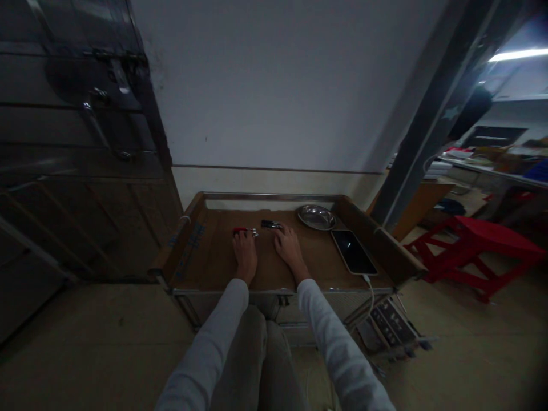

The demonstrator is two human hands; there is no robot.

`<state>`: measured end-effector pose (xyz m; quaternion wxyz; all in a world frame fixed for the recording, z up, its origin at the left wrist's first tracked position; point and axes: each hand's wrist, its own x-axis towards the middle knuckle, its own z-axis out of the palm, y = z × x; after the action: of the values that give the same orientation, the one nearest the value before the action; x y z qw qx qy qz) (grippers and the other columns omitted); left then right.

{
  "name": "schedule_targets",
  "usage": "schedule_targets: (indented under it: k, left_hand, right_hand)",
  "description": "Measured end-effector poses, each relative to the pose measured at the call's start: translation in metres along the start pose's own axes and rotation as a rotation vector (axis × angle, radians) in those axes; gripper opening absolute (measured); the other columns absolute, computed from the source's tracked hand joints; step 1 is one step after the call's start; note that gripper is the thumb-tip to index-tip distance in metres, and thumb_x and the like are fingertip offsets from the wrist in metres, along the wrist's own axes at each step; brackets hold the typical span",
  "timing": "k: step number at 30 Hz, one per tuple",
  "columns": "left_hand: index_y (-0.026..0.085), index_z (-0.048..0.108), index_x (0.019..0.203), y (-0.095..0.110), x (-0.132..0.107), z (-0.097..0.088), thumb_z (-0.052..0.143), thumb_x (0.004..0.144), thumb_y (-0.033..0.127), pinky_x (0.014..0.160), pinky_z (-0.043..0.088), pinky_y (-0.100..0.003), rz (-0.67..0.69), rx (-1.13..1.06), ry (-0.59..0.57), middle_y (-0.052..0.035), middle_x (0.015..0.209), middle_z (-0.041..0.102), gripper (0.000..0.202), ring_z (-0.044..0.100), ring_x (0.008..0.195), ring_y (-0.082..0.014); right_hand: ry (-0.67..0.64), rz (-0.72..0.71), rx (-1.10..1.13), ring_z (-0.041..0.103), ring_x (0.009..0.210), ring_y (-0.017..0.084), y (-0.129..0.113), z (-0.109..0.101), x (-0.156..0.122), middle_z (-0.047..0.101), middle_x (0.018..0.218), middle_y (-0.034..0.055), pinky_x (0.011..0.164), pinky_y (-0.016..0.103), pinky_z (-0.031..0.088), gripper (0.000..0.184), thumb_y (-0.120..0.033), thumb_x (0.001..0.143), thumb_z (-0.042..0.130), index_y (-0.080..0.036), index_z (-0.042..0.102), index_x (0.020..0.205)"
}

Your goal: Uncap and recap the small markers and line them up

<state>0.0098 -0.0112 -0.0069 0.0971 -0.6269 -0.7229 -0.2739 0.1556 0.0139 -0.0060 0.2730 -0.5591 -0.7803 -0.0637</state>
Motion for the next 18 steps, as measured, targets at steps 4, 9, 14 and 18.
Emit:
schedule_targets:
  k: [4,9,14,18]
  left_hand:
    - [0.012,0.056,0.105,0.0,0.005,0.007,0.033,0.088,0.009,0.085,0.043,-0.04,-0.001,-0.007,0.008,-0.0156,0.103,0.057,0.029,0.052,0.097,-0.0257]
    - [0.012,0.054,0.108,0.003,0.008,0.008,0.035,0.085,0.005,0.089,0.041,-0.039,0.117,-0.052,0.012,-0.0134,0.103,0.056,0.031,0.051,0.099,-0.0241]
    - [0.013,0.055,0.103,0.014,0.013,0.01,0.038,0.087,0.012,0.089,0.04,-0.041,0.312,-0.074,-0.05,-0.0137,0.104,0.056,0.024,0.05,0.1,-0.0255]
    - [0.016,0.057,0.098,0.021,0.02,0.017,0.042,0.088,0.019,0.089,0.039,-0.044,0.335,-0.117,-0.08,-0.0128,0.104,0.056,0.019,0.048,0.102,-0.0271]
  right_hand:
    - [-0.014,0.011,-0.034,0.04,0.117,0.025,-0.001,0.001,0.004,0.04,0.136,0.0088,0.094,0.04,0.035,0.036,-0.024,0.089,0.04,-0.029,0.053,0.123]
    - [-0.058,0.023,-0.032,0.04,0.114,0.025,0.001,0.001,0.009,0.043,0.131,0.0094,0.092,0.039,0.034,0.033,-0.024,0.088,0.041,-0.028,0.056,0.118]
    - [-0.054,0.049,-0.033,0.044,0.105,0.023,0.004,-0.002,0.011,0.052,0.116,0.0108,0.089,0.035,0.034,0.031,-0.018,0.087,0.04,-0.022,0.059,0.111]
    - [-0.044,0.12,-0.088,0.045,0.102,0.024,0.005,0.0,0.012,0.052,0.112,0.0132,0.086,0.035,0.034,0.03,-0.021,0.088,0.04,-0.02,0.056,0.113]
